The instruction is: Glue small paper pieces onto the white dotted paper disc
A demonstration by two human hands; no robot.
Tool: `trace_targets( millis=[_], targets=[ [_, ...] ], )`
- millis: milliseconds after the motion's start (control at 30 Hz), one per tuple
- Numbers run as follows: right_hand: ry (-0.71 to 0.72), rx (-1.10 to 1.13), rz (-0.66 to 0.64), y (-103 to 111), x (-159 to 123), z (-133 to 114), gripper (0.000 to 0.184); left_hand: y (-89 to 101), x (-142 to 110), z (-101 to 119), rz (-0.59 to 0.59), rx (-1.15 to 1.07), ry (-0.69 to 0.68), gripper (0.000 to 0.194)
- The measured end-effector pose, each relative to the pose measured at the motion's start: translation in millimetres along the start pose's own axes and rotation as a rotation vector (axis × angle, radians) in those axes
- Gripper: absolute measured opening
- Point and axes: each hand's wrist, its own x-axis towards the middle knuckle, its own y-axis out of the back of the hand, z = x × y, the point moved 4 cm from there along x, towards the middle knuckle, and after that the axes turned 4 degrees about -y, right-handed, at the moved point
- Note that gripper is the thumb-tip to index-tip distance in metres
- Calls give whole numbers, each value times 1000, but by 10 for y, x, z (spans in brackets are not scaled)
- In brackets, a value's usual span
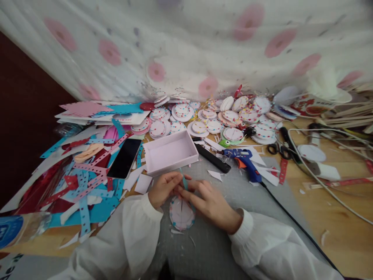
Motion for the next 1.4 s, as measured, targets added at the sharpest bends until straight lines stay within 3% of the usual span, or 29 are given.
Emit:
trace_targets(
  millis=[467, 900, 1067, 1233, 1400],
  targets=[
    [22, -42, 7, 52, -69, 174, 26, -92, -38, 21, -109, -41, 53, 46],
    [-120, 93, -119, -27, -135, 277, 30, -60, -18, -7, 18, -77, 59, 41],
    [-37, 120, -146, -22, -124, 256, 30, -75, -26, 2, -6, -56, 61, 43],
    [-49, 244, -124, 65, -93, 232, 34, -89, -37, 3, -47, -46, 97, 47],
    [-73, 319, -99, 100, -95, 245, 40, -48, -30, -43, -3, -109, 68, 48]
  ],
)
